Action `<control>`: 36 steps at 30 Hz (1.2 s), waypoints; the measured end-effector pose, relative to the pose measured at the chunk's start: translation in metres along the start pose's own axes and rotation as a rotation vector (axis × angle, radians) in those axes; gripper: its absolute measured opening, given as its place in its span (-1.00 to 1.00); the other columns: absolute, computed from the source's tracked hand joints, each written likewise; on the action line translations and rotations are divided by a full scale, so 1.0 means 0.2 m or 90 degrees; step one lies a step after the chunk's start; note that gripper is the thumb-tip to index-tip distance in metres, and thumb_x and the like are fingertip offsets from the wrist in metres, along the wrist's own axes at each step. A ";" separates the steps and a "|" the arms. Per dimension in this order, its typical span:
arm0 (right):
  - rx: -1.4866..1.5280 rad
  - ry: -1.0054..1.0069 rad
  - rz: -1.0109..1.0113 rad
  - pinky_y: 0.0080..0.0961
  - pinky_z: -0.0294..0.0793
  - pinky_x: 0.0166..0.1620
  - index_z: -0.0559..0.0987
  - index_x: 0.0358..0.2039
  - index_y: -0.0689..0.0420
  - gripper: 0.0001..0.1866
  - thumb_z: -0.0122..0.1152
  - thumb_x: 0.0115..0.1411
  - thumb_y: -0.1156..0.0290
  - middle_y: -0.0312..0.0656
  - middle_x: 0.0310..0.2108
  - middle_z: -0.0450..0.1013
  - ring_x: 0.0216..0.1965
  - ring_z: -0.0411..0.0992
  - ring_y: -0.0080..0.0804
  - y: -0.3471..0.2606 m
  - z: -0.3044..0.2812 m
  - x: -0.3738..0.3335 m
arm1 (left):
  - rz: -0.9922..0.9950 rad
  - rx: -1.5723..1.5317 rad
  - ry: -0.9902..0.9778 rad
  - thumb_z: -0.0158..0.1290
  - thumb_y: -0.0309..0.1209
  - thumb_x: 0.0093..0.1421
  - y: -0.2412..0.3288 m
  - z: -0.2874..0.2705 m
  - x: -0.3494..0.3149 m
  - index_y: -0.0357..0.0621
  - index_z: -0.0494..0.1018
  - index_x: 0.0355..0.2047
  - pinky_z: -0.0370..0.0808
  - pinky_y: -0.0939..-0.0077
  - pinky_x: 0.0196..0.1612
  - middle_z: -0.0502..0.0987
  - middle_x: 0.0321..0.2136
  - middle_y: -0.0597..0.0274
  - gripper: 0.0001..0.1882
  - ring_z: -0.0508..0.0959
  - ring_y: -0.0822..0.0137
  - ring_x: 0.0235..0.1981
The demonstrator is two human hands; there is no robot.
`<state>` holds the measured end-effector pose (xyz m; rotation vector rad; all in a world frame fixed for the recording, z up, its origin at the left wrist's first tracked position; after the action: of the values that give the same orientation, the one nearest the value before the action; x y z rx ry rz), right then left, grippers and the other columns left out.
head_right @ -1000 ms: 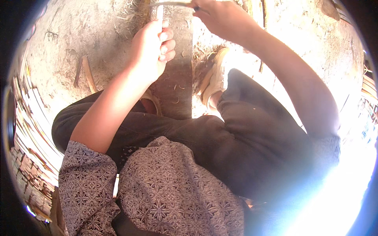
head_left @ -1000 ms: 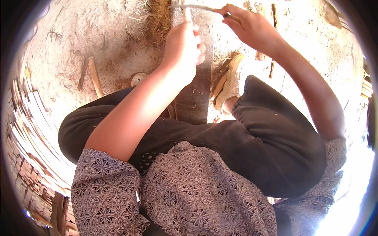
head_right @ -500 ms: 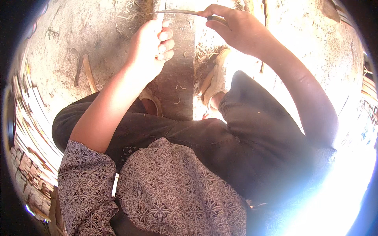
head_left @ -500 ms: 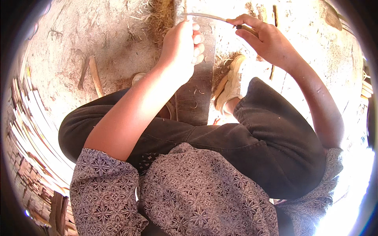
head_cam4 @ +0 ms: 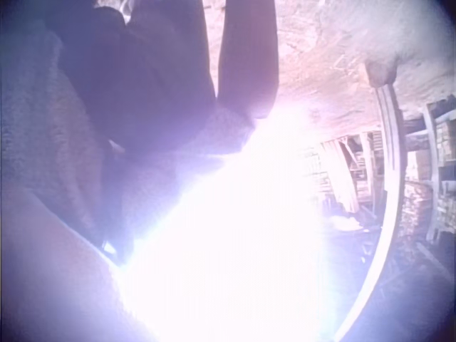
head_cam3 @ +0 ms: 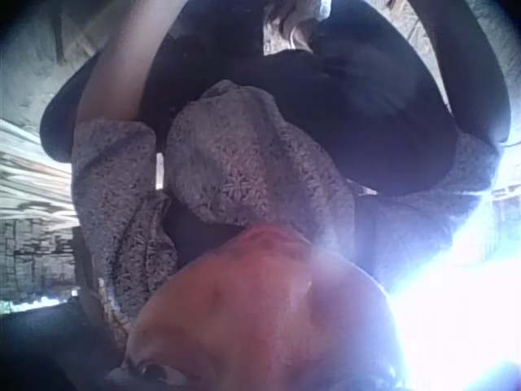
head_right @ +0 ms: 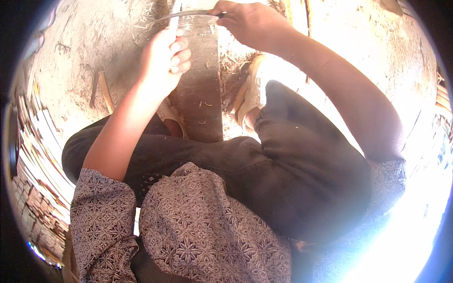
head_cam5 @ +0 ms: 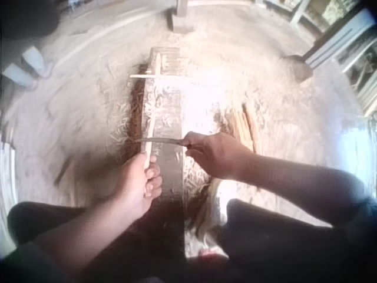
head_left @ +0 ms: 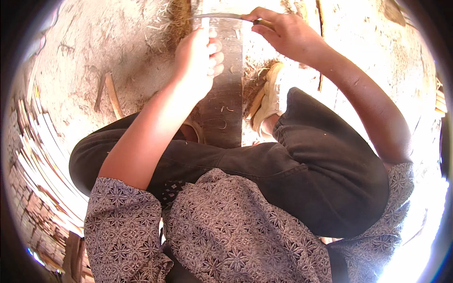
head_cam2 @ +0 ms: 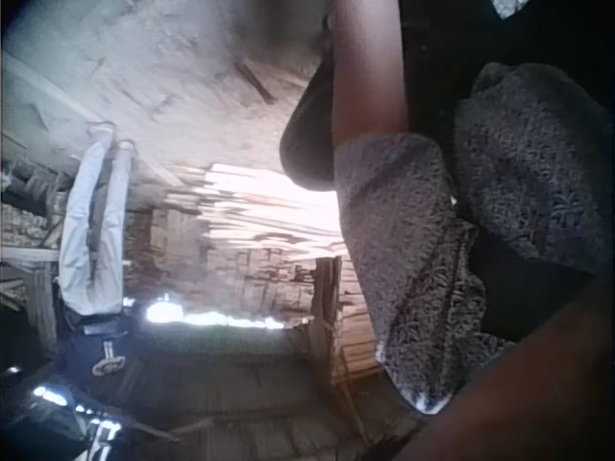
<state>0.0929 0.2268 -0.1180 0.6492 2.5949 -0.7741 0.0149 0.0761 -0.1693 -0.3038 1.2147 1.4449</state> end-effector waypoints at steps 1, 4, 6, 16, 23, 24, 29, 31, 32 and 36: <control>0.004 0.021 0.028 -0.28 0.62 -0.16 0.49 0.16 -0.03 -0.68 0.04 0.47 0.20 -0.08 -0.24 0.64 -0.31 0.64 -0.31 0.00 0.01 -0.03 | -0.001 -0.003 -0.009 -0.13 -0.29 0.43 0.00 0.01 0.00 -0.07 0.29 -0.22 0.13 0.65 -0.73 0.26 -0.60 0.45 -0.85 0.18 0.57 -0.72; 0.042 0.054 -0.058 -0.25 0.62 -0.13 0.49 0.16 -0.02 -0.68 0.01 0.48 0.21 -0.05 -0.22 0.64 -0.26 0.65 -0.22 0.02 0.00 -0.11 | -0.002 -0.002 -0.010 -0.12 -0.28 0.43 0.00 0.02 0.01 -0.06 0.30 -0.23 0.13 0.65 -0.73 0.26 -0.61 0.46 -0.85 0.19 0.56 -0.72; 0.049 0.071 -0.060 -0.26 0.62 -0.15 0.49 0.16 -0.01 -0.68 0.01 0.48 0.22 -0.03 -0.25 0.63 -0.25 0.65 -0.16 0.06 0.00 -0.13 | -0.006 -0.004 -0.007 -0.12 -0.28 0.44 -0.01 0.03 0.01 -0.06 0.30 -0.23 0.13 0.66 -0.73 0.26 -0.61 0.46 -0.85 0.19 0.56 -0.73; 0.004 0.123 -0.104 -0.18 0.56 -0.41 0.48 0.07 -0.05 -0.76 0.06 0.45 0.23 -0.11 -0.53 0.54 -0.52 0.58 -0.20 0.04 0.03 0.01 | 0.010 0.002 -0.005 -0.13 -0.30 0.41 -0.02 0.03 0.00 -0.09 0.30 -0.21 0.13 0.65 -0.73 0.25 -0.63 0.45 -0.86 0.19 0.56 -0.74; 0.042 0.134 -0.071 -0.27 0.57 -0.23 0.48 0.18 0.04 -0.65 0.02 0.46 0.24 -0.07 -0.42 0.59 -0.38 0.61 -0.22 0.01 -0.02 -0.06 | 0.002 -0.001 -0.005 -0.18 -0.34 0.37 0.02 0.08 0.02 -0.11 0.27 -0.21 0.10 0.58 -0.73 0.25 -0.61 0.42 -0.87 0.16 0.55 -0.74; 0.065 0.096 -0.054 -0.30 0.55 -0.25 0.48 0.18 0.04 -0.65 0.01 0.46 0.26 -0.09 -0.44 0.57 -0.41 0.58 -0.26 -0.02 -0.04 -0.09 | -0.001 -0.005 -0.002 -0.18 -0.34 0.37 0.02 0.07 0.02 -0.11 0.27 -0.21 0.10 0.58 -0.73 0.25 -0.61 0.42 -0.87 0.16 0.55 -0.73; 0.135 -0.008 -0.012 -0.42 0.40 -0.33 0.49 0.19 0.04 -0.64 -0.02 0.44 0.31 -0.19 -0.53 0.45 -0.53 0.39 -0.47 0.02 -0.10 -0.13 | -0.009 -0.016 -0.030 -0.21 -0.35 0.36 0.06 0.07 0.03 -0.09 0.27 -0.23 0.09 0.57 -0.73 0.25 -0.59 0.43 -0.89 0.16 0.53 -0.71; 0.165 0.039 -0.040 -0.45 0.40 -0.32 0.50 0.19 0.06 -0.64 -0.02 0.45 0.30 -0.20 -0.53 0.44 -0.51 0.38 -0.53 0.01 -0.13 -0.12 | -0.019 -0.020 -0.055 -0.20 -0.36 0.34 0.08 0.07 0.04 -0.08 0.27 -0.23 0.09 0.57 -0.73 0.25 -0.58 0.42 -0.90 0.16 0.52 -0.71; 0.180 0.063 -0.054 -0.46 0.41 -0.31 0.50 0.19 0.06 -0.64 -0.02 0.46 0.30 -0.21 -0.53 0.44 -0.50 0.38 -0.57 0.01 -0.14 -0.12 | -0.022 -0.021 -0.080 -0.19 -0.37 0.32 0.10 0.07 0.05 -0.08 0.28 -0.23 0.09 0.58 -0.73 0.25 -0.58 0.42 -0.90 0.17 0.52 -0.71; 0.219 0.080 -0.117 -0.45 0.42 -0.30 0.50 0.20 0.04 -0.64 -0.04 0.47 0.31 -0.20 -0.50 0.46 -0.47 0.40 -0.54 0.00 -0.14 -0.09 | -0.038 -0.055 -0.129 -0.16 -0.37 0.28 0.15 0.09 0.05 -0.07 0.27 -0.25 0.09 0.59 -0.72 0.25 -0.57 0.42 -0.91 0.17 0.51 -0.70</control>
<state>0.1024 0.2368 -0.0863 0.5734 2.6850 -1.2959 -0.0054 0.1030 -0.1545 -0.2444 0.9740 1.4422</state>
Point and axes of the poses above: each hand's wrist, its own x-axis towards the middle knuckle, its own z-axis out of the palm, y = z × x, the point moved 9 cm from there along x, towards the middle knuckle
